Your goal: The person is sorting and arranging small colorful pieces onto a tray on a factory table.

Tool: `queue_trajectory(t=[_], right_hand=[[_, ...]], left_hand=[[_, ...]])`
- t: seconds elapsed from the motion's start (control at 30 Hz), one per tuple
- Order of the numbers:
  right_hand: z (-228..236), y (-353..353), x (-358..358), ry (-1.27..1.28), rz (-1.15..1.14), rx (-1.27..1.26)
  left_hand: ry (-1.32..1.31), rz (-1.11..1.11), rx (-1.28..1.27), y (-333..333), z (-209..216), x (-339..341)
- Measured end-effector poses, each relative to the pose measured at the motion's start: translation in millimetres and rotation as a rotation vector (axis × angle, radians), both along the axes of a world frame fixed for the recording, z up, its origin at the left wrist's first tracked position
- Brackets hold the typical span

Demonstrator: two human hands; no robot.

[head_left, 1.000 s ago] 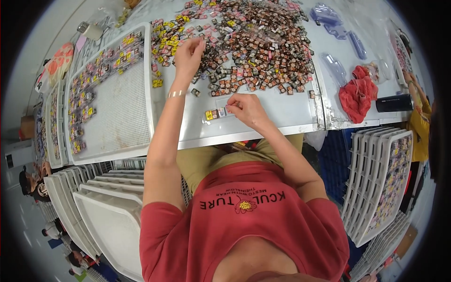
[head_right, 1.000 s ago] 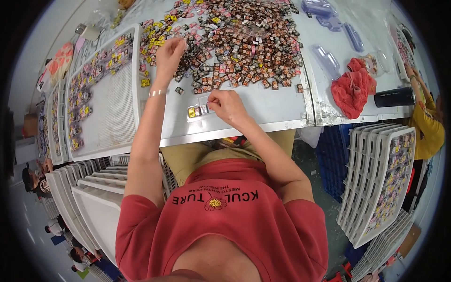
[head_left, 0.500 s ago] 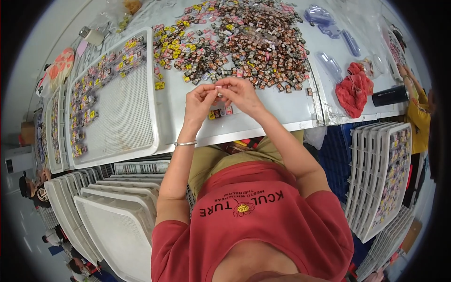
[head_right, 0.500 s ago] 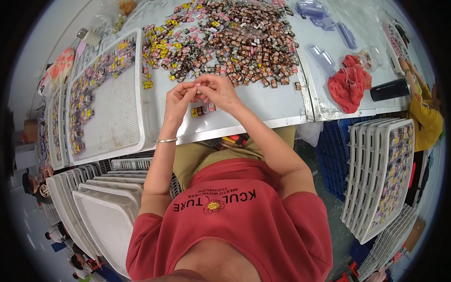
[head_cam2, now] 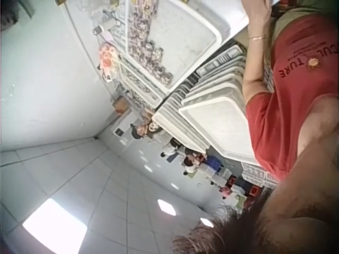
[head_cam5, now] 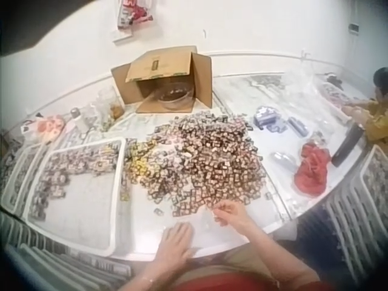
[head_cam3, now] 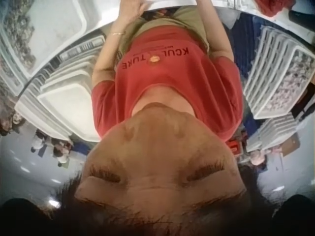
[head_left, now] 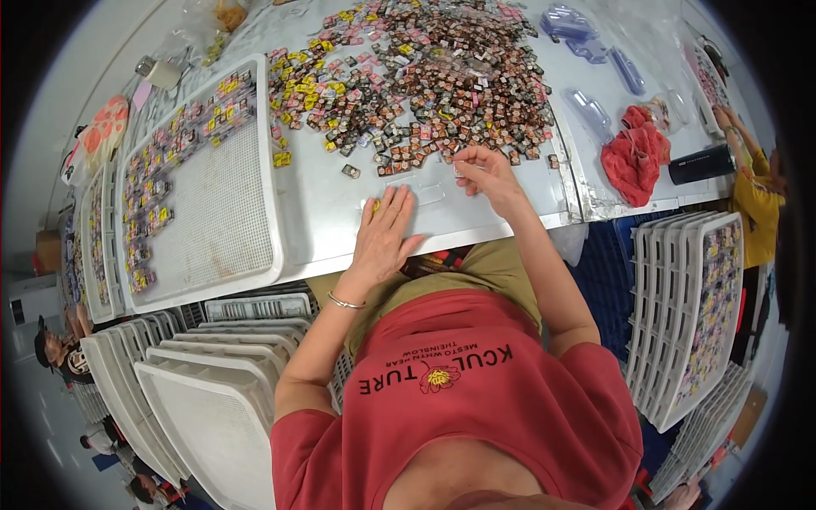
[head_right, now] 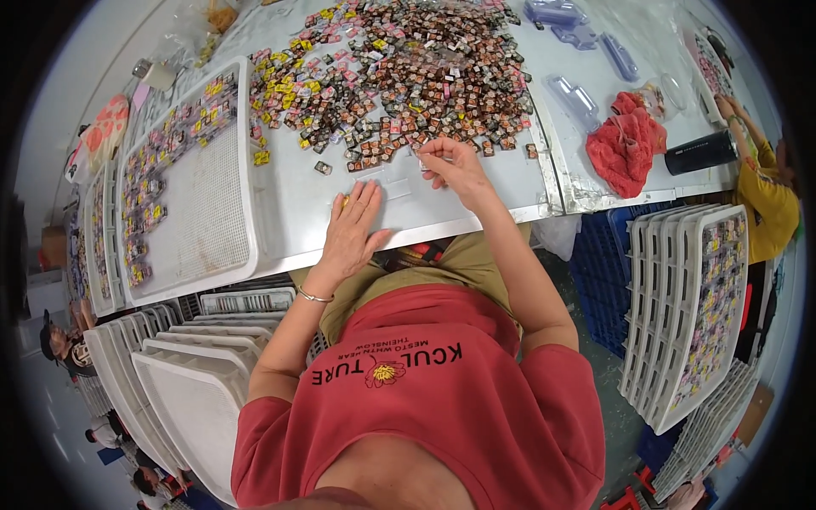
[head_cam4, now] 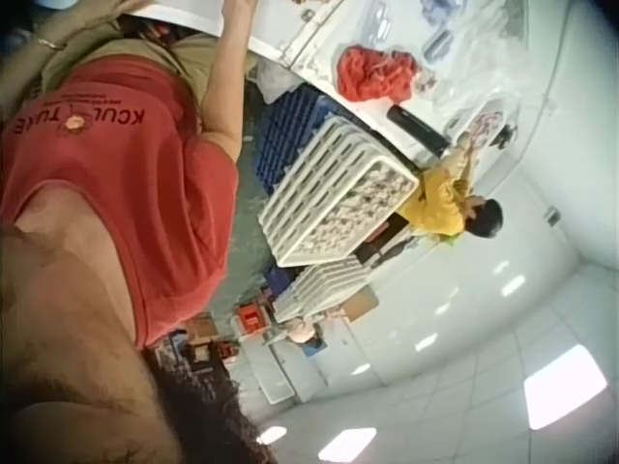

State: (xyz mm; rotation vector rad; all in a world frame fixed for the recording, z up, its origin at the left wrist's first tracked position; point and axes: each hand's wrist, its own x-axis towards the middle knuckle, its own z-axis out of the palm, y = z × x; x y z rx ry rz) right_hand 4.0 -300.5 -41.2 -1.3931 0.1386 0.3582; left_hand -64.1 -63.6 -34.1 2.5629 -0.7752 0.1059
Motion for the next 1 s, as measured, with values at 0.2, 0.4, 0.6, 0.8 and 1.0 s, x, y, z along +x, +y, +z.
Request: queue_trajectory(t=[0.2, 0.4, 0.6, 0.8, 1.0], right_hand=[[2, 2, 3, -0.034, -0.012, -0.005], [3, -3, -12, -0.034, -0.010, -0.026], [-7, -15, -14, -0.032, -0.016, -0.032], [-8, -12, -13, -0.031, -0.015, -0.034], [-6, -9, -15, -0.024, -0.020, -0.038]], left_hand=[[-0.104, 0.086, -0.160, -11, 8, 62], [-0.250, 0.150, 0.026, -44, -2, 98], [-0.058, 0.082, -0.217, -27, 0, 110], [0.208, 0.154, -0.441, -23, 11, 68], [0.064, 0.134, -0.312, -33, -6, 48]])
